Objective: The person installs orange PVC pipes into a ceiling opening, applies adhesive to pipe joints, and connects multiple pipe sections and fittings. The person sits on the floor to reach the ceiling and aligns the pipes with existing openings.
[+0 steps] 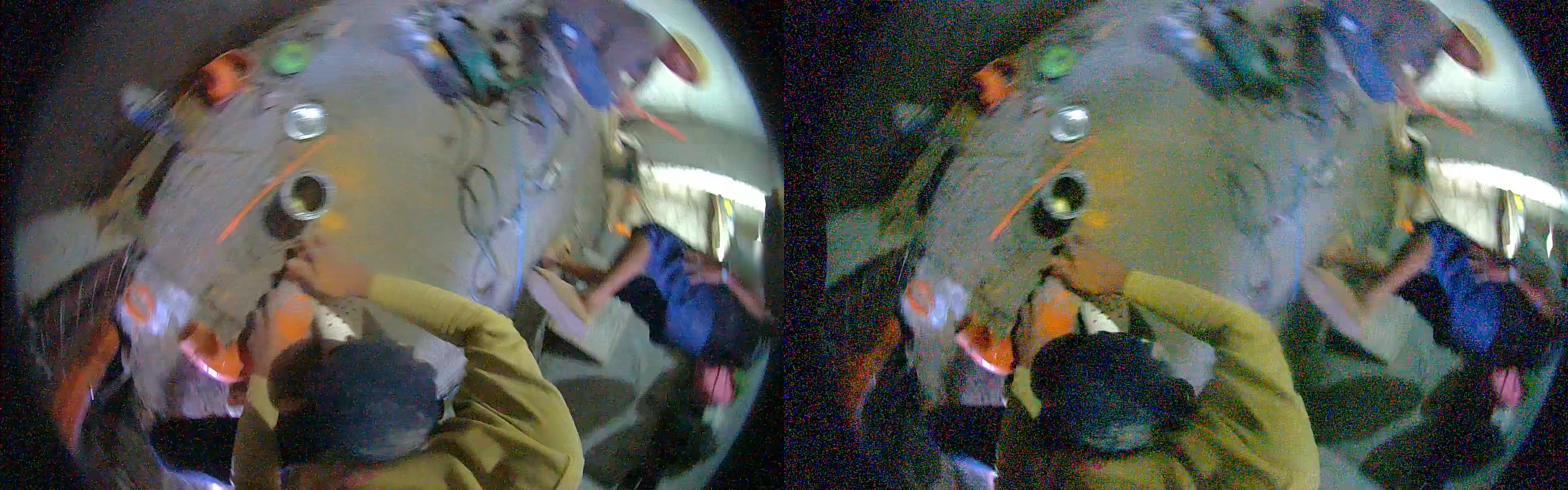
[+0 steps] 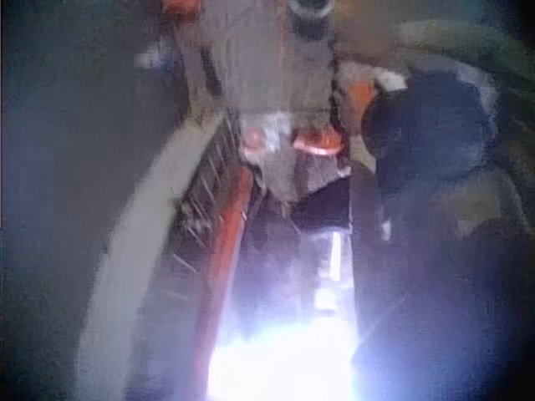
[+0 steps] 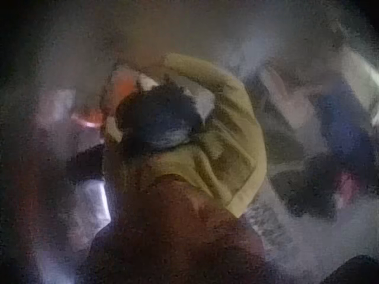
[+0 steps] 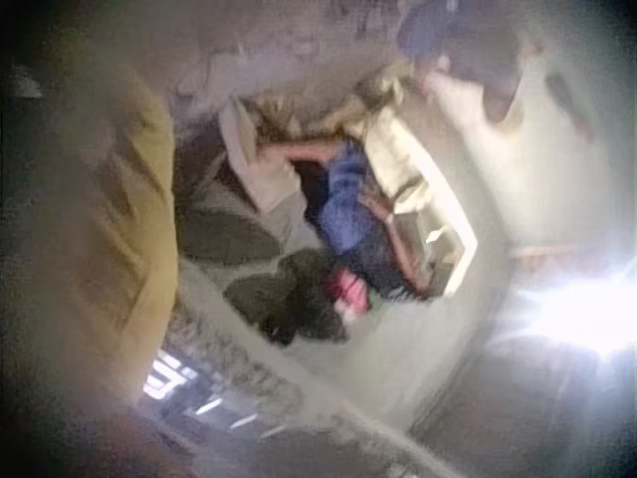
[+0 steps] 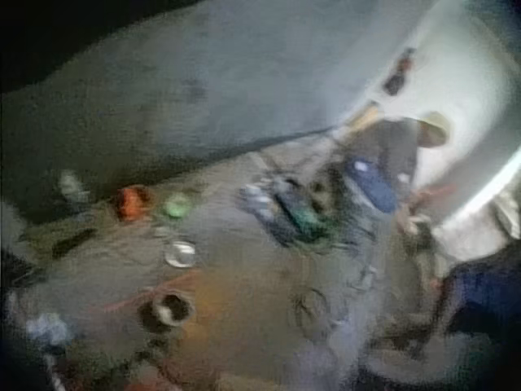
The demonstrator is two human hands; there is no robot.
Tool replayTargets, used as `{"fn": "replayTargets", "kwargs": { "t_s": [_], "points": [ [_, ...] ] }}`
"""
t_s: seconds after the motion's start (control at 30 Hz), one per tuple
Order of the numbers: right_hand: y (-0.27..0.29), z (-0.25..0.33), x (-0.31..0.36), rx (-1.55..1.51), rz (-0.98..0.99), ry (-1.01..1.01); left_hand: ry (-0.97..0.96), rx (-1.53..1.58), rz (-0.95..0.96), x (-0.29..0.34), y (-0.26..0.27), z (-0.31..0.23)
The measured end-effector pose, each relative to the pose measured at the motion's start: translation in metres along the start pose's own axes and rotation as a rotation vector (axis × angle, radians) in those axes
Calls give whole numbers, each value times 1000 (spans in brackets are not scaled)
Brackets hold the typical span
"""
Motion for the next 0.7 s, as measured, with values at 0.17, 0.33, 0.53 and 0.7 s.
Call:
{"fn": "replayTargets", "kwargs": {
  "t_s": [0.17,0.33,0.53,0.7],
  "points": [
    [-29,-31,10,-57,-23,89,-86,-114,-325,-4,-35,17],
    [-27,-10,1,13,-46,30,-218,-141,-693,-18,-74,35],
    [-22,-21,2,150,-42,91,-264,-100,-695,-2,-50,13],
    [-27,-1,-1,201,-134,94,-291,-215,-858,-6,-58,17]
  ]
}}
Point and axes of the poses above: each hand's wrist, its own x-axis away from the middle knuckle, its own y-axis out of the back of the hand, z = x × y, the point moved 1 cm from there along -x, towards the middle knuckle, and after that the axes turned 12 degrees about y, right-handed, at the moved point
